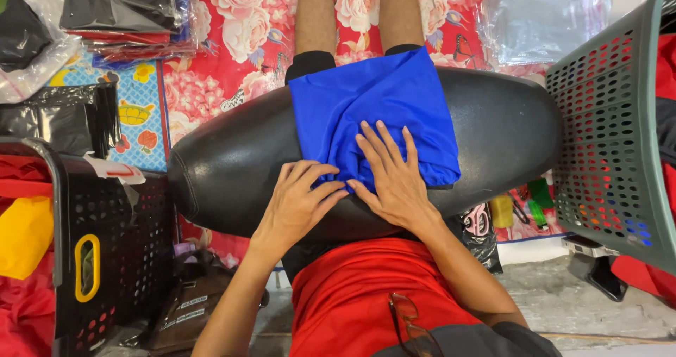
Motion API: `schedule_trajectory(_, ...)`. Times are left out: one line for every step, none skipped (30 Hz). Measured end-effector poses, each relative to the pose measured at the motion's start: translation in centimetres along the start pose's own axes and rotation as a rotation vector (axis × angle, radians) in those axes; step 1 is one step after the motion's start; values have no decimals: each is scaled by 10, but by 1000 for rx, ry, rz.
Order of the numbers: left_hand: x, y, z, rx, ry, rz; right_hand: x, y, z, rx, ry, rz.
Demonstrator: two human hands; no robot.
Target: Folding a blue fabric item and placing it into a clear plastic bag.
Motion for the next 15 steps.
schedule_trajectory(1,2,-2,-12,43,55,4,-1,0,6,124,94)
schedule_trajectory(1,5,-3,-21,89,110,8,0,1,16,247,188)
schedule_trajectory(-1,6,-7,-13,86,107,11,-1,-7,15,238,191)
schedule_trajectory(-2,7,-10,23,113,113,18,0,-15,12,406,199)
schedule_trajectory(-3,7,-14,59,140,120,24,1,-23,9,574,206)
schedule_trajectory(-3,9,-18,68,135,116,30,5,-33,4,565,211)
schedule_trajectory(-3,11,-21,82,137,140,37,11,-43,-67,611,72)
schedule_trajectory(-5,12,-22,87,140,158,45,17,-54,-140,659,-77)
schedule_trajectory(-3,13,-23,86,135,149,54,16,-55,-147,654,-83)
schedule_trajectory(-1,14,-23,78,116,169,63,18,-56,-262,586,-76)
schedule_trajectory(1,15,-24,69,97,190,72,20,-57,-377,517,-69)
schedule_trajectory(1,14,-24,69,98,185,78,25,-60,-377,516,-73)
schedule_trajectory(1,14,-24,70,92,195,82,31,-64,-498,431,54)
schedule_trajectory(2,14,-24,71,84,207,85,37,-68,-617,342,185)
schedule_trajectory(1,14,-25,72,84,204,86,42,-73,-618,341,183)
Point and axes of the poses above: each hand's wrist, its own z-axis towards the middle knuckle, its own x-axis out of the back of the hand, y = z × x, the point moved 2 cm from there along z, towards the middle knuckle, and after that the axes turned 6 degrees about y, right-handed, at the moved point
